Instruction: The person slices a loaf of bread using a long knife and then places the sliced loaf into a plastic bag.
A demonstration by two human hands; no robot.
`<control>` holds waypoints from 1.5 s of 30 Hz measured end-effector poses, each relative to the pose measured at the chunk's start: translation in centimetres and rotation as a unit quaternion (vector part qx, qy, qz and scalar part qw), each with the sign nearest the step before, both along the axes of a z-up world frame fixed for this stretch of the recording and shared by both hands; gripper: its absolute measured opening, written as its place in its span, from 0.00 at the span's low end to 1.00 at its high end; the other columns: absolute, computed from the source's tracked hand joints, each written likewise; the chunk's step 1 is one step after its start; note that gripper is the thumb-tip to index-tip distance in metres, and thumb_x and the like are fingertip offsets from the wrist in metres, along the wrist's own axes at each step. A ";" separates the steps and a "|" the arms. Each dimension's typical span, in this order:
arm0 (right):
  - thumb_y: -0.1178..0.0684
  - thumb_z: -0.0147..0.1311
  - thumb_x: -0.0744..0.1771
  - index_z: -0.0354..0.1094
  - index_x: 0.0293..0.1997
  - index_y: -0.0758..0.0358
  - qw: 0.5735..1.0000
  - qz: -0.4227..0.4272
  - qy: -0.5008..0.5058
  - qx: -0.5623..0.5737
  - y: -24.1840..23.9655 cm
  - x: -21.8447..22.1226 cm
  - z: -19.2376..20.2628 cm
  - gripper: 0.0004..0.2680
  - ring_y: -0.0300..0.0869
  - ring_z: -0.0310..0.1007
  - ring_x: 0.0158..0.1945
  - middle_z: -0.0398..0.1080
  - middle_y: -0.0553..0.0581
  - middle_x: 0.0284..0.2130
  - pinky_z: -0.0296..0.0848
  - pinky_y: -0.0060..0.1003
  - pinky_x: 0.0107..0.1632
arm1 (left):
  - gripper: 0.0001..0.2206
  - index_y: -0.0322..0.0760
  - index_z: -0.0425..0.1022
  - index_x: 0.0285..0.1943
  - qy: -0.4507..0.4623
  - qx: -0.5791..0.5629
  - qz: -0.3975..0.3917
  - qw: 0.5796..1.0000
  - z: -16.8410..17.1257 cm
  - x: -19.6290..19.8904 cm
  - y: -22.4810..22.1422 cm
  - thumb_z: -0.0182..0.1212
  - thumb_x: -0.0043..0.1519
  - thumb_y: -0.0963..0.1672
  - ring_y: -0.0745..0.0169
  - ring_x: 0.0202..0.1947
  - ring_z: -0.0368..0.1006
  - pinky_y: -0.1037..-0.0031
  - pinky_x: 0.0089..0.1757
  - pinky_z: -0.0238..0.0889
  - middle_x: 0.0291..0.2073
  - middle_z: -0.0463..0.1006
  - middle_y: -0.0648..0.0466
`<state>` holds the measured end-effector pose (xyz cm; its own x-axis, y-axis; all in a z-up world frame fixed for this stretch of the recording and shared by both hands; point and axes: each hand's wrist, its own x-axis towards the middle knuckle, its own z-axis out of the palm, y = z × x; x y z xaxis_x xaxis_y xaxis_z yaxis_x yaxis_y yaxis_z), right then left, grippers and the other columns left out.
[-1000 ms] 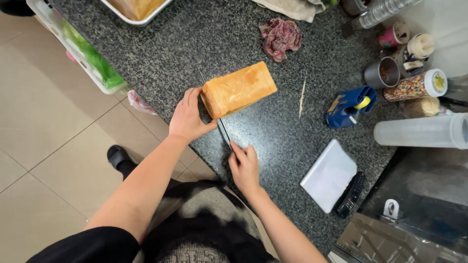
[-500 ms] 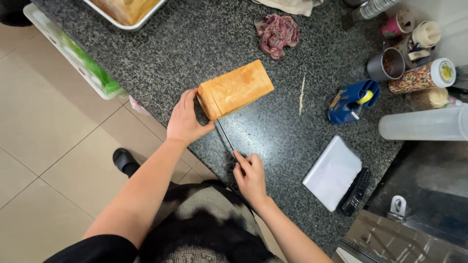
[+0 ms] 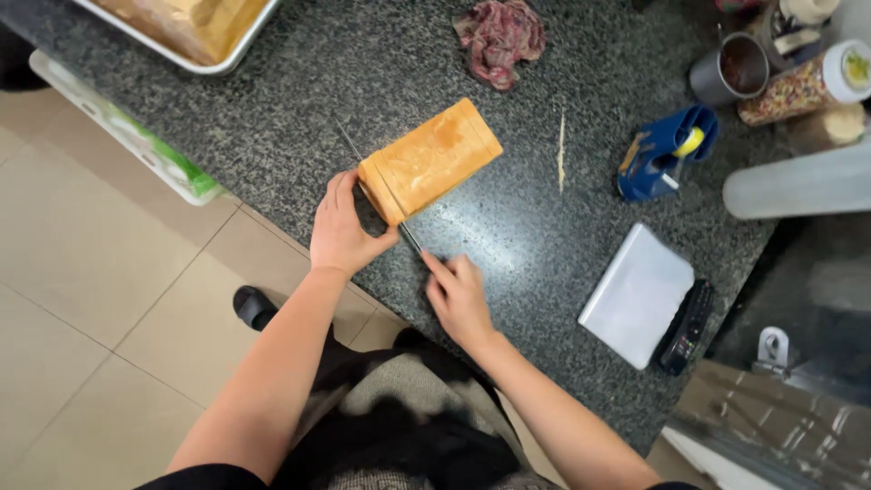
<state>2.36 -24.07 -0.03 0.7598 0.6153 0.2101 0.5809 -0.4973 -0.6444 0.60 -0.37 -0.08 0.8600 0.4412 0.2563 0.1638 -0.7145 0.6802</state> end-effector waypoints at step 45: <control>0.62 0.55 0.66 0.69 0.60 0.63 0.930 -0.348 0.034 0.116 -4.6 -0.7 2.0 0.15 0.41 0.67 0.39 0.64 0.56 0.38 0.70 0.34 0.42 | 0.44 0.24 0.53 0.70 -0.038 0.006 -0.067 0.997 0.3 0.2 0.7 0.76 0.50 0.48 0.30 0.60 0.65 0.51 0.58 0.63 0.60 0.64 0.33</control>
<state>1.62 -28.68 1.99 0.9733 -0.0855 0.2130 0.1252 -0.5799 -0.8050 0.82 0.37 0.17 0.8893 0.3195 0.3273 0.0143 -0.7347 0.6783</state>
